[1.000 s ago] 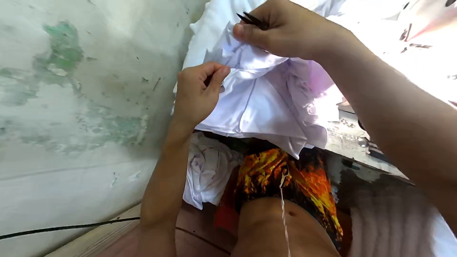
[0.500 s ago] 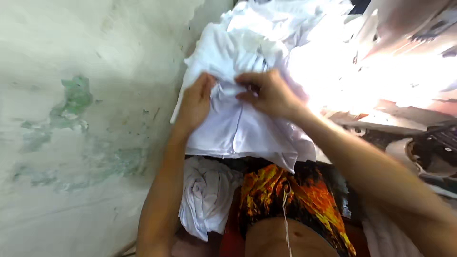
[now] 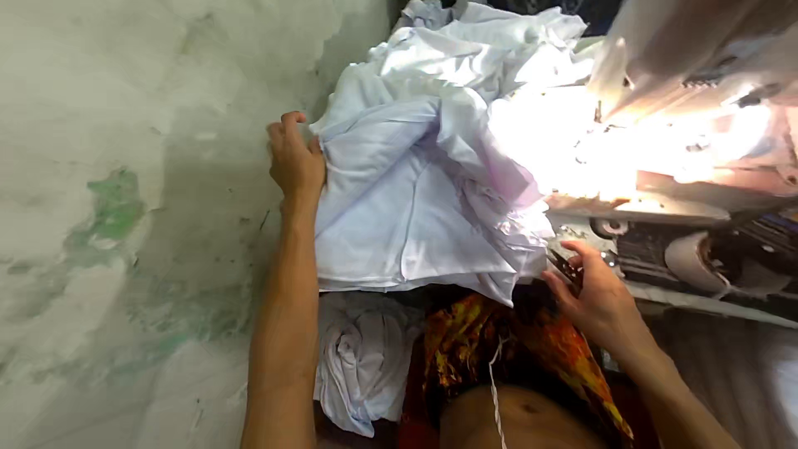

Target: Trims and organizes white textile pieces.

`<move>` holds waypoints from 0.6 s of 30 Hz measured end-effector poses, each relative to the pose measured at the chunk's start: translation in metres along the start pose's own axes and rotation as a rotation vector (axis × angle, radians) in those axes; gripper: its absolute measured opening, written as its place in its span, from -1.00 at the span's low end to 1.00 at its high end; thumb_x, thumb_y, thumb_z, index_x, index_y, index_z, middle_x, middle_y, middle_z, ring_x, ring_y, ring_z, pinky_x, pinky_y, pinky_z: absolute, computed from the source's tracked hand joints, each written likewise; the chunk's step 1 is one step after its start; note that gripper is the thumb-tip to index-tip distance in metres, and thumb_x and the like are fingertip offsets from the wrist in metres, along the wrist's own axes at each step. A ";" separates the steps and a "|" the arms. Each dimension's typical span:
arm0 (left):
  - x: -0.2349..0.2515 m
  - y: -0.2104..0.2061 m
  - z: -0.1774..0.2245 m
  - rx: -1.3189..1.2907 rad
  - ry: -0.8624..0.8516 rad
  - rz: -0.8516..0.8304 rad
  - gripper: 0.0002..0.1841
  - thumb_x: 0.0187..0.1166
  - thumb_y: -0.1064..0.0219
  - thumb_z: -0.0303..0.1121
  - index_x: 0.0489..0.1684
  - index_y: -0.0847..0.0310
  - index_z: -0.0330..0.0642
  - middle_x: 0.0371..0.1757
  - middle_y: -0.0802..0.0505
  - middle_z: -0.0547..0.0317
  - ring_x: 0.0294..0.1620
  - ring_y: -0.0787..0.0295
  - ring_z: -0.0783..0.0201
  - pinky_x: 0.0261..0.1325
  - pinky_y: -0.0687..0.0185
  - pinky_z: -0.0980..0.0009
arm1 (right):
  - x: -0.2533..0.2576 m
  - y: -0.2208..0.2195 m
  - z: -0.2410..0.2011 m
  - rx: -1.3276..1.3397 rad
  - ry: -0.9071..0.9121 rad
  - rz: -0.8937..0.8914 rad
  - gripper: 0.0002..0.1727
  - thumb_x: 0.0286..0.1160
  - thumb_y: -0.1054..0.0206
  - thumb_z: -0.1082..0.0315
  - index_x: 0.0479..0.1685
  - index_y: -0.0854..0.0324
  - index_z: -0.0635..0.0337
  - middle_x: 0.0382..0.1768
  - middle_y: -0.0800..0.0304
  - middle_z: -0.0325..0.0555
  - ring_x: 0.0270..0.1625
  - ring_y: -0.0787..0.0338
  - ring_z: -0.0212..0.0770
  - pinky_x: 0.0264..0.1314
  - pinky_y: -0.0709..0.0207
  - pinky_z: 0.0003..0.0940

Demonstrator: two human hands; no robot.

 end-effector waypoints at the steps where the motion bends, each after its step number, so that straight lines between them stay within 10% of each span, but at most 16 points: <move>1: -0.002 0.002 0.009 0.044 -0.128 0.045 -0.52 0.68 -0.14 -0.41 0.61 -0.46 -0.20 0.55 -0.53 -0.48 0.56 -0.39 -0.53 0.43 -0.30 -0.47 | -0.006 0.005 0.011 0.031 -0.033 -0.007 -0.37 0.53 -0.32 0.34 0.58 -0.34 0.45 0.07 -0.68 0.36 -0.04 -0.75 0.22 0.04 -0.66 0.13; 3: -0.033 0.007 0.044 0.086 -0.534 0.116 -0.54 0.67 -0.02 -0.44 0.51 -0.58 -0.21 0.53 -0.57 -0.45 0.61 -0.36 -0.48 0.61 -0.16 -0.35 | -0.019 0.016 0.024 0.047 -0.087 0.041 -0.38 0.44 -0.23 0.49 0.57 -0.36 0.50 0.22 -0.63 0.49 0.13 -0.74 0.30 0.19 -0.64 0.13; 6: -0.079 -0.033 0.081 0.194 -0.883 -0.157 -0.48 0.74 -0.01 -0.06 0.47 -0.63 -0.17 0.33 -0.75 -0.33 0.34 -0.68 -0.38 0.30 -0.47 -0.36 | -0.033 0.034 0.039 -0.034 -0.183 0.137 -0.44 0.45 -0.25 0.60 0.53 -0.47 0.46 0.27 -0.59 0.45 0.16 -0.74 0.29 0.17 -0.68 0.12; 10: -0.090 -0.052 0.090 0.352 -0.672 -0.398 -0.12 0.59 -0.25 0.24 0.54 -0.42 -0.51 0.48 -0.53 -0.68 0.48 -0.40 -0.73 0.41 -0.12 -0.67 | -0.037 0.049 0.052 -0.023 -0.206 0.274 -0.54 0.48 -0.31 0.58 0.41 -0.60 0.41 0.40 -0.54 0.42 0.22 -0.75 0.20 0.22 -0.69 0.01; 13: -0.089 -0.071 0.085 0.354 -0.616 -0.344 0.06 0.62 0.00 0.35 0.82 0.08 -0.51 0.76 -0.12 -0.66 0.76 0.12 -0.73 0.50 0.24 -0.77 | -0.045 0.047 0.073 0.337 -0.337 0.506 -0.69 0.57 -0.36 0.47 0.25 -0.67 0.34 0.39 -0.56 0.16 0.20 -0.78 -0.17 0.21 -0.75 -0.30; 18: -0.062 -0.062 0.072 0.203 -0.603 -0.356 0.01 0.55 -0.26 0.29 0.90 0.05 -0.16 0.61 -0.44 -0.58 0.51 -0.40 -0.70 0.27 -0.23 -0.71 | -0.055 0.021 0.073 1.216 -0.582 0.507 -0.51 0.49 -0.17 0.70 0.40 -0.59 0.21 0.29 -0.75 -0.12 0.24 -0.79 -0.29 0.34 -0.68 -0.35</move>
Point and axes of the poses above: each hand's wrist, its own x-axis towards the middle knuckle, its own y-axis out of the back of the hand, z = x × y, the point moved 9 cm from there along x, towards the middle knuckle
